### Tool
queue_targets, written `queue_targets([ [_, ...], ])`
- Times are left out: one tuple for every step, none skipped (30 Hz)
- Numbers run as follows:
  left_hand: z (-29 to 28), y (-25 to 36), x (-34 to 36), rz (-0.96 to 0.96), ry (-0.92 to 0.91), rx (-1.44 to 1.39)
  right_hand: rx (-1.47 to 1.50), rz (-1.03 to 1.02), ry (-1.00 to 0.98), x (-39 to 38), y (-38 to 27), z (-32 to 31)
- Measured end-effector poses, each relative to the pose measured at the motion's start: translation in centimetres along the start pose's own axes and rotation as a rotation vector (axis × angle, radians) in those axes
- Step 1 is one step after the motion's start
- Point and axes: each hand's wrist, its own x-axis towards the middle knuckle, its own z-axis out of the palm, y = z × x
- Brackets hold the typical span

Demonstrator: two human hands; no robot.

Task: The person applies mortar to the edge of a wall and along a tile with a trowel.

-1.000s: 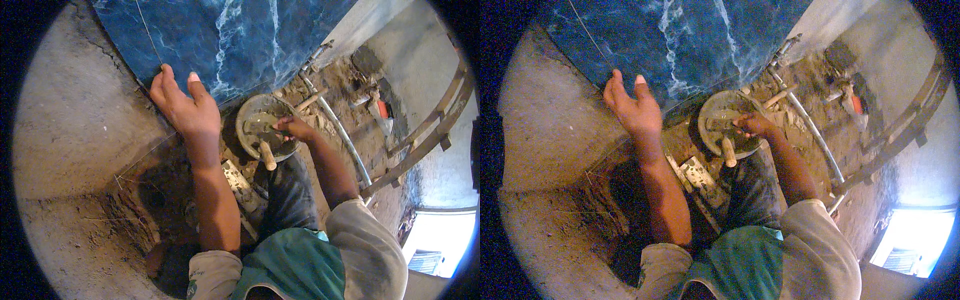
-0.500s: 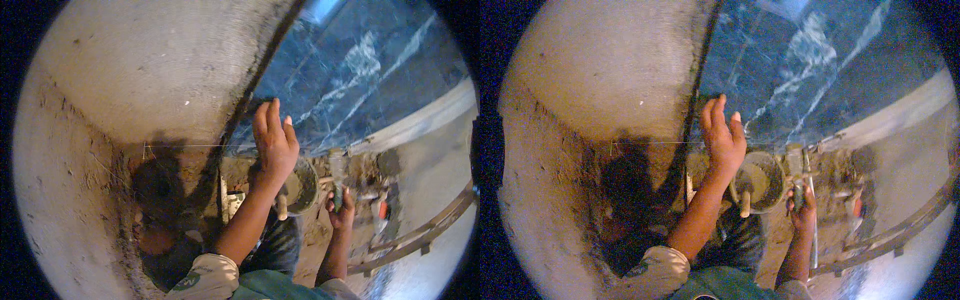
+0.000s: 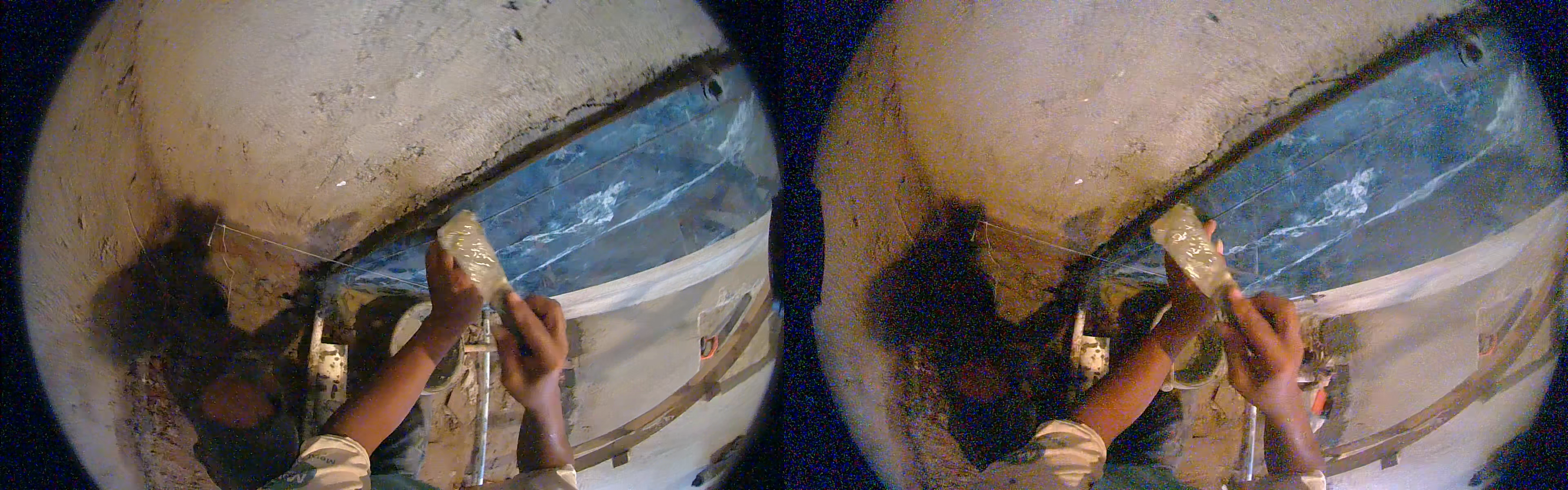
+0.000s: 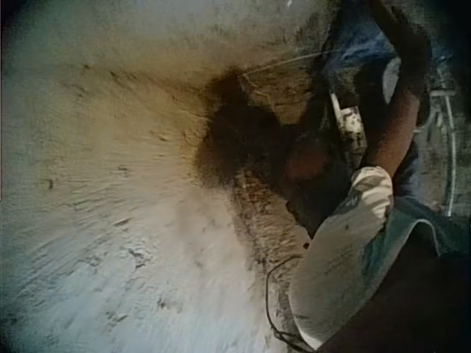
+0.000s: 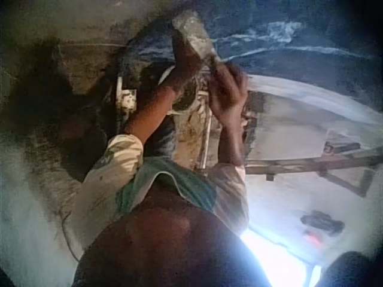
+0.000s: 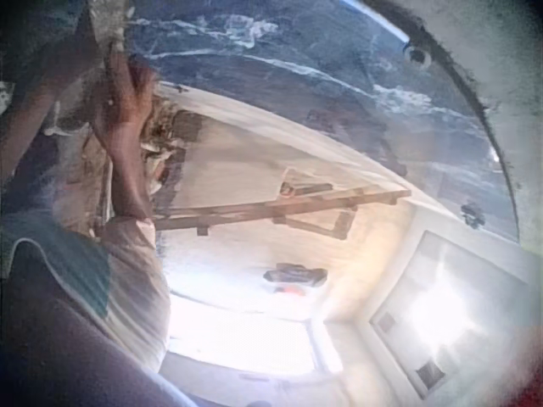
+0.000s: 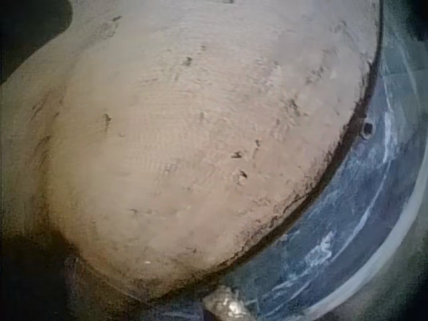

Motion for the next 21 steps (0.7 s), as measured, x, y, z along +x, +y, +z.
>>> queue_targets([
  [0.3, 0.3, 0.0, -0.074, 0.047, -0.104, -0.113, -0.033, -0.025, 0.5, -0.3, 0.6],
  [0.2, 0.3, 0.1, 0.010, 0.009, 0.045, -0.184, -0.048, -0.065, 1.1, -0.5, 1.1],
  [0.4, 0.7, -0.1, -0.093, -0.001, -0.060, -0.247, -0.071, -0.078, 1.4, -0.4, 1.5],
  [0.5, 1.2, -0.1, -0.198, -0.003, -0.168, -0.314, -0.091, -0.087, 1.6, -0.1, 2.0],
  [0.6, 1.8, 0.0, -0.303, 0.006, -0.271, -0.380, -0.112, -0.097, 1.7, 0.2, 2.4],
  [0.6, 2.0, -0.2, -0.238, 0.031, -0.191, -0.421, -0.135, -0.100, 1.9, 0.3, 2.9],
  [0.6, 2.0, -0.2, -0.174, 0.044, -0.091, -0.434, -0.143, -0.108, 2.2, 0.1, 3.2],
  [0.5, 1.9, -0.1, -0.111, 0.065, 0.014, -0.447, -0.150, -0.116, 2.4, -0.1, 3.6],
  [0.6, 1.3, -0.1, -0.056, 0.072, 0.141, -0.460, -0.156, -0.123, 2.5, -0.1, 3.9],
  [0.8, 1.5, 0.1, 0.015, 0.083, 0.256, -0.462, -0.156, -0.125, 2.4, 0.2, 4.3],
  [1.0, 1.6, 0.3, 0.083, 0.103, 0.371, -0.492, -0.156, -0.132, 2.2, 0.3, 4.6],
  [1.1, 1.7, 0.3, 0.167, 0.133, 0.482, -0.524, -0.154, -0.139, 2.0, 0.4, 4.8],
  [1.0, 1.7, -0.1, 0.163, 0.113, 0.528, -0.542, -0.156, -0.143, 1.8, 0.5, 5.0],
  [1.1, 1.7, -0.4, 0.162, 0.094, 0.572, -0.546, -0.124, -0.206, 1.6, 0.6, 5.0],
  [1.2, 1.6, -0.6, 0.162, 0.076, 0.612, -0.558, -0.075, -0.264, 1.6, 0.3, 4.9],
  [1.1, 1.5, -0.8, 0.158, 0.056, 0.636, -0.564, -0.025, -0.322, 1.6, -0.3, 4.9],
  [1.1, 1.2, -1.1, 0.162, 0.048, 0.628, -0.570, 0.026, -0.381, 1.6, -0.7, 5.0],
  [1.1, 1.0, -1.3, 0.165, 0.041, 0.621, -0.568, 0.014, -0.391, 1.6, -0.7, 5.2],
  [1.0, 0.6, -1.4, 0.177, 0.048, 0.583, -0.567, 0.002, -0.401, 1.5, -0.7, 5.4],
  [1.0, 0.3, -1.7, 0.189, 0.056, 0.545, -0.566, -0.010, -0.411, 1.5, -0.7, 5.6],
  [1.0, 0.4, -1.9, 0.179, 0.028, 0.509, -0.601, -0.035, -0.430, 1.5, -0.6, 5.6],
])
